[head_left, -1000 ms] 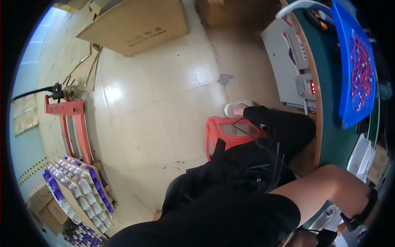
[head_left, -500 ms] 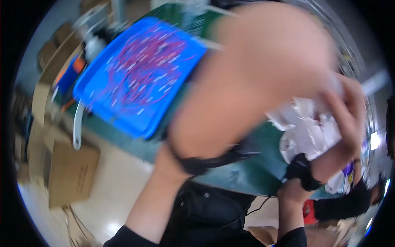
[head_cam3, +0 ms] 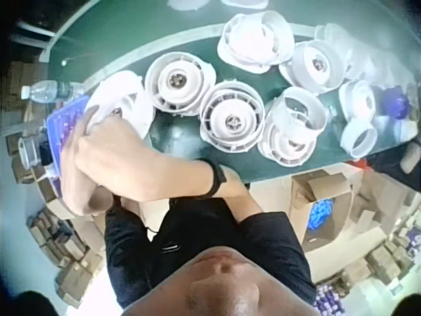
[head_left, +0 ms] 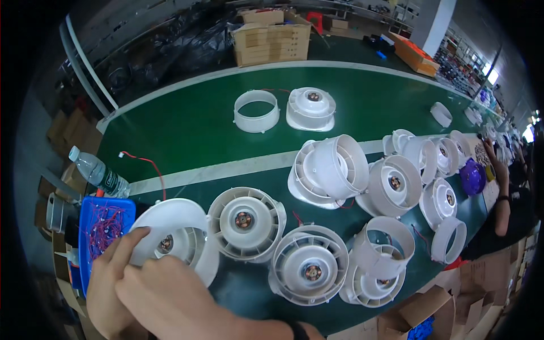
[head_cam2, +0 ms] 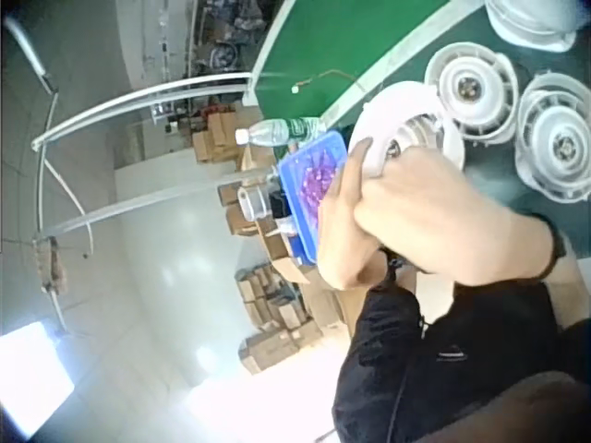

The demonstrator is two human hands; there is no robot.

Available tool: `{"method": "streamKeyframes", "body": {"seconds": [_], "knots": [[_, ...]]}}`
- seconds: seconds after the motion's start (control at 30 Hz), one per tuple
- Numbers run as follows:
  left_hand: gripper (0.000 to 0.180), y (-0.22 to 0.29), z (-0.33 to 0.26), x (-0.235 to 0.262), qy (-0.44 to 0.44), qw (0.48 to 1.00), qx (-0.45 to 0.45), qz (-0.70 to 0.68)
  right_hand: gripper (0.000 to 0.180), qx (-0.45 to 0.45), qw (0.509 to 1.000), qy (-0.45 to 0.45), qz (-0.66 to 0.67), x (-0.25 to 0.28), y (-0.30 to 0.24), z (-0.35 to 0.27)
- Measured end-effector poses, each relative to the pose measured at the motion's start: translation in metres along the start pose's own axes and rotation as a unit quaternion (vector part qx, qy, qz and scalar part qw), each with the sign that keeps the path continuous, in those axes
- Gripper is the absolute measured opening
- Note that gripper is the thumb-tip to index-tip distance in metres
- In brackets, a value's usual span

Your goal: The person assembles white plastic housing components for electronic devices on a green workbench. They pick up circular casings, align them with internal motor units, and snap them together by hand. The person handles the components one at a time, occasionally adjusting the position of the parts before securing them.

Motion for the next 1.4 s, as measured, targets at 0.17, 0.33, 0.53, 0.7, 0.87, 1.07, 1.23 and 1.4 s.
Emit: {"method": "streamKeyframes", "body": {"seconds": [0.17,0.33,0.53,0.7,0.87,1.07,1.23,1.4], "knots": [[0.072,0.035,0.002,-0.023,0.093,0.994,-0.049,-0.019,0.012,0.012,1.000,0.021,0.012,0.006,-0.004,0.005],[0.073,0.096,0.006,-0.077,0.192,0.966,-0.162,-0.066,0.012,0.061,0.997,-0.027,0.039,0.016,-0.008,0.001],[0.074,0.149,-0.013,-0.110,0.295,0.923,-0.224,-0.104,0.013,0.088,0.995,-0.042,0.033,0.018,-0.008,-0.022],[0.075,0.138,-0.051,-0.037,0.387,0.886,-0.230,-0.111,0.014,0.119,0.990,-0.061,0.047,0.019,-0.023,-0.017],[0.071,0.108,-0.058,0.022,0.398,0.822,-0.385,-0.132,0.015,0.103,0.994,-0.031,0.034,0.086,-0.013,-0.022],[0.061,0.128,-0.077,0.017,0.337,0.798,-0.491,-0.093,0.017,0.078,0.997,-0.020,0.015,0.134,-0.008,-0.061],[0.057,0.132,-0.054,-0.026,0.312,0.807,-0.491,-0.097,0.019,0.025,0.998,0.019,-0.048,0.179,0.028,-0.088],[0.054,0.135,-0.053,-0.035,0.305,0.823,-0.475,-0.060,0.022,0.054,0.997,0.024,-0.043,0.174,0.042,-0.100]]}}
Point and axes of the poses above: each hand's wrist, its own z-axis towards the middle knuckle, its own x-axis out of the back of the hand, y = z × x, the point moved 6 cm from there along z, towards the middle knuckle, and after that the axes turned 9 degrees about y, right-handed, at the moved point
